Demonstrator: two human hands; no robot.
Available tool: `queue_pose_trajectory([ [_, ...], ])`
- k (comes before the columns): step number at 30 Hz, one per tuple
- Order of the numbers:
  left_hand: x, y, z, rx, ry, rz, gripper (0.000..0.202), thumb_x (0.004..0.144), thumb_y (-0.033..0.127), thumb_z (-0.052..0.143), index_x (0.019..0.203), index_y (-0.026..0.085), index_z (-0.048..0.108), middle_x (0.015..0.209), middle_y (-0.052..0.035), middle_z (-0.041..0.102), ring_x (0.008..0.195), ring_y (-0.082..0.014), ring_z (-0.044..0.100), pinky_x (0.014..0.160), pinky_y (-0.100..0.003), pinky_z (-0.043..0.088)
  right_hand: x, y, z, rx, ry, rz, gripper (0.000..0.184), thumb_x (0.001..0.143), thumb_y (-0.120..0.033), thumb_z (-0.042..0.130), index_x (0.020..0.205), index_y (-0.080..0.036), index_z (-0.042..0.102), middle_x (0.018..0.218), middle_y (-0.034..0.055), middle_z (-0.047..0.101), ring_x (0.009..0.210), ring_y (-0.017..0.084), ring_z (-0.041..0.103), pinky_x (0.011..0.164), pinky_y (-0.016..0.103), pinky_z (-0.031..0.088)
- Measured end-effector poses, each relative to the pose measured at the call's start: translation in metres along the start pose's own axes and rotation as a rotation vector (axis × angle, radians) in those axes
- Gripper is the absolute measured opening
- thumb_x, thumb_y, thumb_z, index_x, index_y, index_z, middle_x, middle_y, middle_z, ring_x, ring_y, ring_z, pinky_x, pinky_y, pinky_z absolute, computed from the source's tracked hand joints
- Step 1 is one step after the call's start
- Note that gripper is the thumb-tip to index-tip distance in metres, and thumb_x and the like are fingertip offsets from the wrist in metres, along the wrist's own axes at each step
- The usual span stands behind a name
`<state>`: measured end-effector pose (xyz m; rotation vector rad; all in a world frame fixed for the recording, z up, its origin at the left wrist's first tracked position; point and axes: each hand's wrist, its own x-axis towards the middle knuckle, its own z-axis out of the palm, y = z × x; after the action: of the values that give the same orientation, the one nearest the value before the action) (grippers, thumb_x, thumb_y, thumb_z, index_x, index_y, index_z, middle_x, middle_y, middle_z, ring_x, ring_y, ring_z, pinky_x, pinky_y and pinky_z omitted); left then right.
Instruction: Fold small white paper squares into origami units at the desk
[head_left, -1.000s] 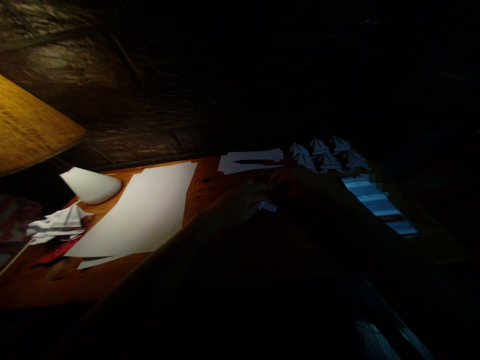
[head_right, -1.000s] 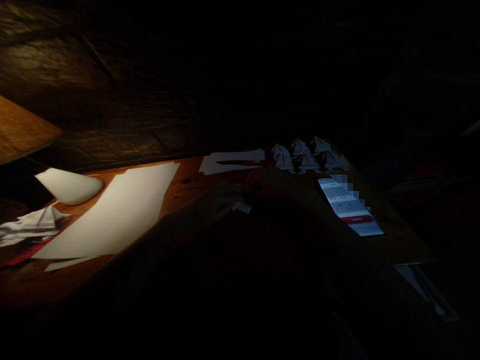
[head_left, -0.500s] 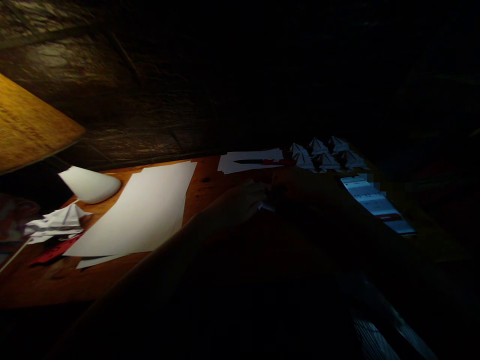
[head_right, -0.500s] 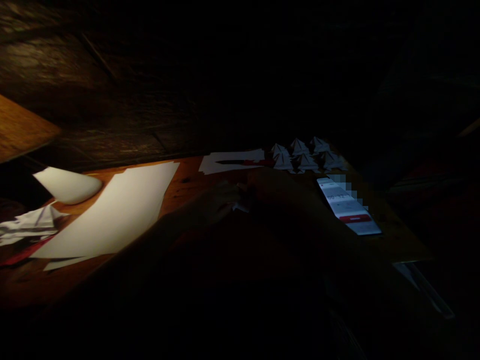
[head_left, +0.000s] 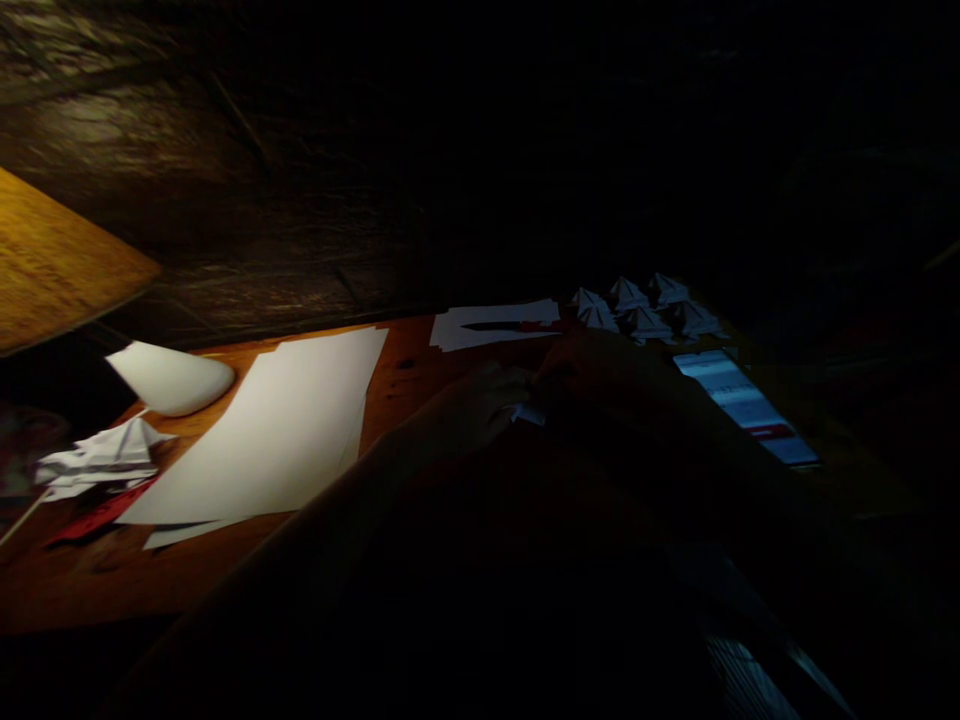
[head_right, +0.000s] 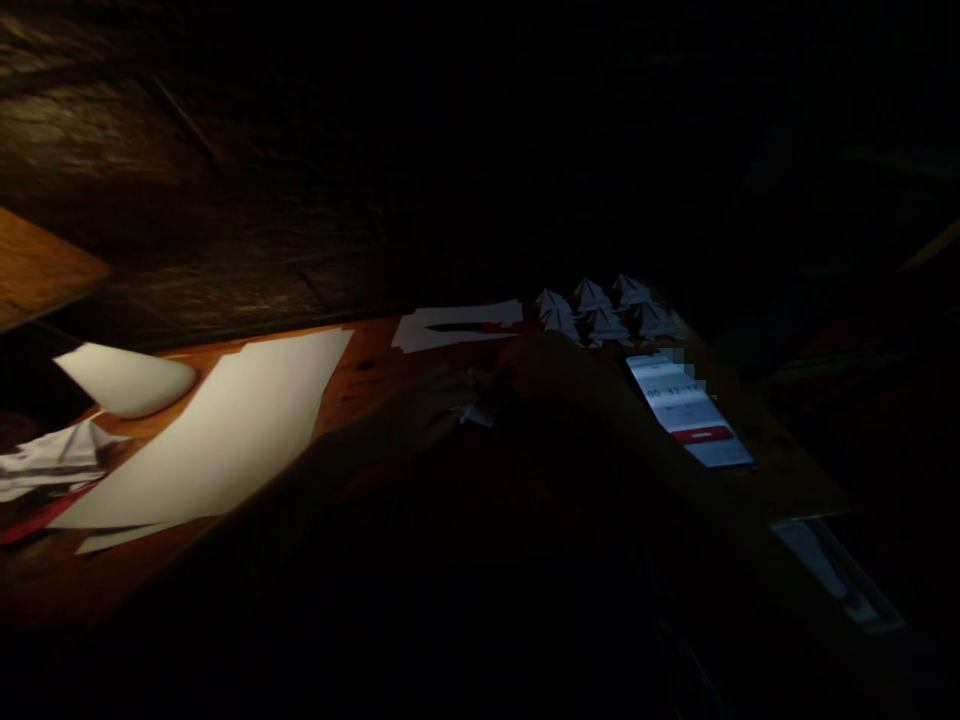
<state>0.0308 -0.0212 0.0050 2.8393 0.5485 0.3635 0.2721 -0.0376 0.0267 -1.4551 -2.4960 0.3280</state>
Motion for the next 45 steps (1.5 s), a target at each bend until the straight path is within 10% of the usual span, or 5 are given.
queue_pose_trajectory([
  [34,-0.009,-0.016,0.007,-0.087,0.067,0.028,0.036,0.093,0.013,0.055,0.127,0.023,0.062,0.133,-0.0074,0.062,0.123,-0.0252,0.054,0.103,-0.047,0.047,-0.003,-0.002,-0.003,-0.075,-0.002,0.023,0.03,0.088,-0.029,0.059,0.111,-0.029,0.079,0.112,0.0051,0.077,0.1,0.024,0.069,0.083,0.033,0.048],
  [40,-0.011,-0.022,0.007,-0.261,0.104,0.036,0.063,0.084,0.023,0.074,0.142,0.026,0.049,0.139,-0.0106,0.057,0.13,-0.0273,0.053,0.109,-0.049,0.047,-0.002,0.004,0.0,-0.024,0.034,0.06,0.027,0.088,-0.031,0.06,0.11,-0.024,0.075,0.113,0.0065,0.075,0.096,0.024,0.068,0.076,0.031,0.046],
  [45,-0.01,-0.026,0.005,-0.205,0.187,-0.019,0.033,0.088,0.024,0.071,0.12,0.022,0.065,0.118,-0.0082,0.069,0.11,-0.0228,0.066,0.095,-0.04,0.054,0.0,0.011,0.008,0.088,0.059,-0.015,0.036,0.082,-0.017,0.061,0.116,-0.022,0.071,0.12,0.0084,0.072,0.103,0.025,0.067,0.085,0.035,0.049],
])
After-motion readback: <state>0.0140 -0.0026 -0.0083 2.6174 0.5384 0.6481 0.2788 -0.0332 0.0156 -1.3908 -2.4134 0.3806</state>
